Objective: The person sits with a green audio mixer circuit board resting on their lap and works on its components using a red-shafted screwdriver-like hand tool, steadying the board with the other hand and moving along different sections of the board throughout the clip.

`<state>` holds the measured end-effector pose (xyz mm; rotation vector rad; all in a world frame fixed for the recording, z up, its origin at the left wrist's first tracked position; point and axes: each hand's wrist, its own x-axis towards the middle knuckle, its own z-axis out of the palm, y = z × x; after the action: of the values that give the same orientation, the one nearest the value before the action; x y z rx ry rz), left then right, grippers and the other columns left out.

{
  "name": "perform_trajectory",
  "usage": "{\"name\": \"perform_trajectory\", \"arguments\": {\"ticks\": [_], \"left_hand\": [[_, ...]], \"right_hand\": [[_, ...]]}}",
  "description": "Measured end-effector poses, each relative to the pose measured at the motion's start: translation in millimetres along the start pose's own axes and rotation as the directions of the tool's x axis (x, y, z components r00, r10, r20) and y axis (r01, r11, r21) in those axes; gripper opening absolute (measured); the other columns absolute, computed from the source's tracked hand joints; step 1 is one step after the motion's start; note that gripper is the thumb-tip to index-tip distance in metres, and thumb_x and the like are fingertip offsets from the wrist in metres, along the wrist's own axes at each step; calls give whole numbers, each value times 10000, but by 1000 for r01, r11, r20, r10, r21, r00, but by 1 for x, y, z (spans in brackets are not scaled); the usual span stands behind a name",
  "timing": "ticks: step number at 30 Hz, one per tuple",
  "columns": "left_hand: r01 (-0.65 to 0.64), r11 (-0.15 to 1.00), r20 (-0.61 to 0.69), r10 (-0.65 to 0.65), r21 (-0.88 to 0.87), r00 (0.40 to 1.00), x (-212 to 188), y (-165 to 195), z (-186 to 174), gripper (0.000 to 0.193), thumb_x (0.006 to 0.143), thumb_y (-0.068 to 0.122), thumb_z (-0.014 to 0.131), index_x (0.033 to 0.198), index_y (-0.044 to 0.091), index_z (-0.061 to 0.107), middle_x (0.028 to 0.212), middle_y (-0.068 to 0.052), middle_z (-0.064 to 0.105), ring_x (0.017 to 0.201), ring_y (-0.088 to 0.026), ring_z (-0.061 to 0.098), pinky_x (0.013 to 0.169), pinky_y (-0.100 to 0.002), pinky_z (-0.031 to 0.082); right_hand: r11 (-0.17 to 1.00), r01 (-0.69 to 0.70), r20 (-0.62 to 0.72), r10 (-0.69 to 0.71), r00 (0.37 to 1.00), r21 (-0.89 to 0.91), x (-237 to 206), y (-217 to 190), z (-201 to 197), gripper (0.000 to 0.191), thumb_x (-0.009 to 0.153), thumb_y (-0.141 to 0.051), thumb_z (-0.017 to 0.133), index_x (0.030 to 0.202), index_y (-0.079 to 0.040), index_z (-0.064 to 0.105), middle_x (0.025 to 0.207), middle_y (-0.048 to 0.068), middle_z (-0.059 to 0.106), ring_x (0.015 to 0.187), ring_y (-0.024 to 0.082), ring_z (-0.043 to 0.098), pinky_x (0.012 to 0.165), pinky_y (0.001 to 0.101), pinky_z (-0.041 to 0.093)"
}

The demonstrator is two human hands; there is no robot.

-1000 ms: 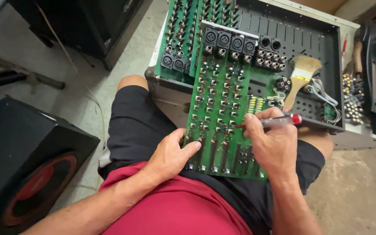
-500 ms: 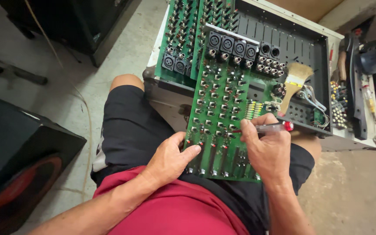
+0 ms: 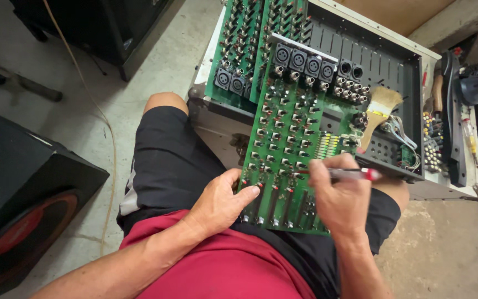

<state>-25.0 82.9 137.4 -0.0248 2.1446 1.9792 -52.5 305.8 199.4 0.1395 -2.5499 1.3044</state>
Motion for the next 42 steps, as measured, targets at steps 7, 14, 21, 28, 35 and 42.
{"name": "perform_trajectory", "arguments": {"ticks": [7,14,21,28,35,42], "left_hand": [[27,1000,17,-27,15,999,1,0,0,375,868,286,678,1099,-9,697,926,-108,767,831,-174,717,771,-327,556],[7,1000,12,-7,13,1000,1,-1,0,371,871,287,683,1100,-4,699,917,-106,762,827,-166,710,769,-325,555],[18,1000,14,-18,-3,1000,1,-2,0,366,873,279,688,1097,-10,702,914,-90,756,826,-142,693,767,-314,553],[34,999,19,-34,-10,999,0,0,0,367,875,282,685,1106,-2,705,908,-80,758,801,-133,679,747,-306,550],[51,998,30,-50,-43,998,0,2,-1,369,878,274,679,1114,-9,699,925,-74,762,813,-128,690,750,-303,554],[71,997,34,-70,-27,997,0,3,-2,365,880,274,677,1110,-9,699,924,-77,759,805,-133,685,745,-305,550]], "right_hand": [[996,-20,-121,30,992,84,3,10,-5,201,1028,-171,677,918,-22,600,734,28,683,653,70,598,603,226,454],[996,-44,-81,50,995,76,3,7,4,210,1010,-176,690,891,-25,605,716,21,685,652,62,616,597,224,466],[995,-68,-59,73,996,78,4,6,8,214,1006,-168,695,882,-19,603,703,22,674,624,69,580,566,234,441],[995,-6,-84,14,996,95,1,10,9,186,999,-147,686,897,-19,597,736,28,680,654,70,633,581,223,478],[993,24,-171,-5,985,113,-11,18,0,176,1023,-124,669,917,-11,585,742,39,668,670,77,621,606,225,473],[988,35,-118,-17,993,151,-10,18,5,190,1025,-129,678,911,-10,582,752,31,662,671,73,621,606,225,484]]}}
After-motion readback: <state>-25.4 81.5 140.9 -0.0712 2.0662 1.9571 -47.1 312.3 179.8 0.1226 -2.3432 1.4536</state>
